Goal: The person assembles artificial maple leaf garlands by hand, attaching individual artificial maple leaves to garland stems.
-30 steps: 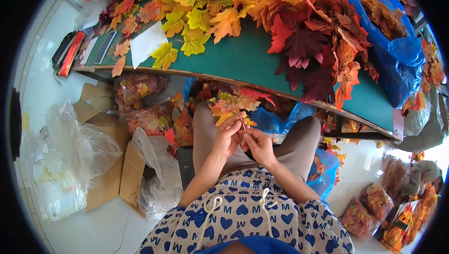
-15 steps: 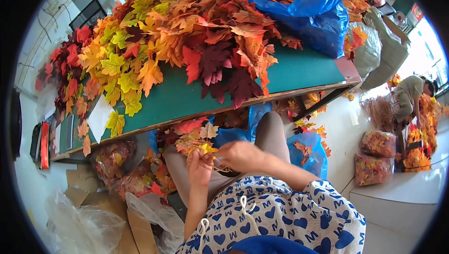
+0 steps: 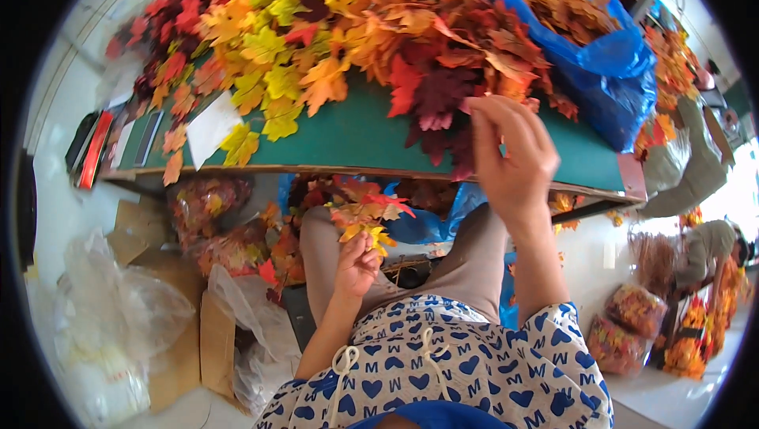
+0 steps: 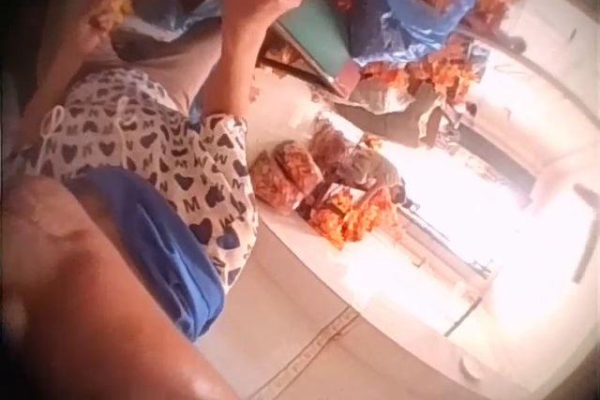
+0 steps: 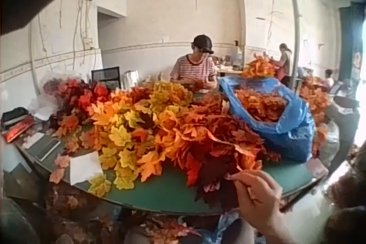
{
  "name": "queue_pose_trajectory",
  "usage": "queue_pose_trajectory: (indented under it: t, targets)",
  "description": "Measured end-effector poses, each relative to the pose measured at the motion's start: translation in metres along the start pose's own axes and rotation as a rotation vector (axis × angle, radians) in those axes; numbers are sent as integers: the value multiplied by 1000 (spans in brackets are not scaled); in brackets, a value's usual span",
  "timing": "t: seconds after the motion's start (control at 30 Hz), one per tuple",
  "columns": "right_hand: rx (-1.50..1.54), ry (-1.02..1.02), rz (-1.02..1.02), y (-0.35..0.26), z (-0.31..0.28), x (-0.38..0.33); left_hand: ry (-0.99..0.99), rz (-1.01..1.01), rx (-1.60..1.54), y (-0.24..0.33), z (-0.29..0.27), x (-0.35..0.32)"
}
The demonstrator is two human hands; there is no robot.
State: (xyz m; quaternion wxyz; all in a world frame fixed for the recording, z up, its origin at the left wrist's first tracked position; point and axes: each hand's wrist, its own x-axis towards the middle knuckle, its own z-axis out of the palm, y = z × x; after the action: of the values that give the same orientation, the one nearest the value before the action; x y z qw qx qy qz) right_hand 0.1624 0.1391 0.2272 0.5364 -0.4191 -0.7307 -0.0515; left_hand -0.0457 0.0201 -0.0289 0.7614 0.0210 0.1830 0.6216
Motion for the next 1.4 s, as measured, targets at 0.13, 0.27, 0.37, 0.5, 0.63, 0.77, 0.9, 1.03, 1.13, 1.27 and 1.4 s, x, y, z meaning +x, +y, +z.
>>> queue_pose_trajectory:
  t: [0.13, 0.27, 0.37, 0.5, 0.63, 0.77, 0.9, 1.03, 1.13, 1.27, 1.4]
  targets:
    - [119, -118, -133, -22, 74, 19, 8, -18, 21, 2, 8, -1]
    - [175, -337, -98, -22, 162, 34, 26, -21, 1, 5, 2, -8]
    - [46, -422, -119, -8, 218, 51, 37, -13, -11, 7, 2, -12]
    - [-182, -445, -187, 10, 248, 85, 33, -11, -19, 9, -3, -16]
    - [-355, -450, -193, 15, 237, 114, 43, -20, 1, 12, -9, -17]
    - [-220, -489, -249, 41, 225, 151, 32, -21, -38, 15, -19, -11]
    - [105, -668, -30, 48, 186, 177, 47, -24, -27, 16, -21, -8]
    - [-214, -502, -253, 64, 150, 189, 56, -49, -20, 13, -19, -5]
    - [-378, -607, -327, 90, 149, 187, 55, -68, -7, 11, -14, -6]
    - [-364, -470, -297, 105, 144, 179, 64, -61, 11, 8, -11, -9]
    - [-266, -533, -265, 88, 155, 174, 73, -52, 6, 8, -12, -13]
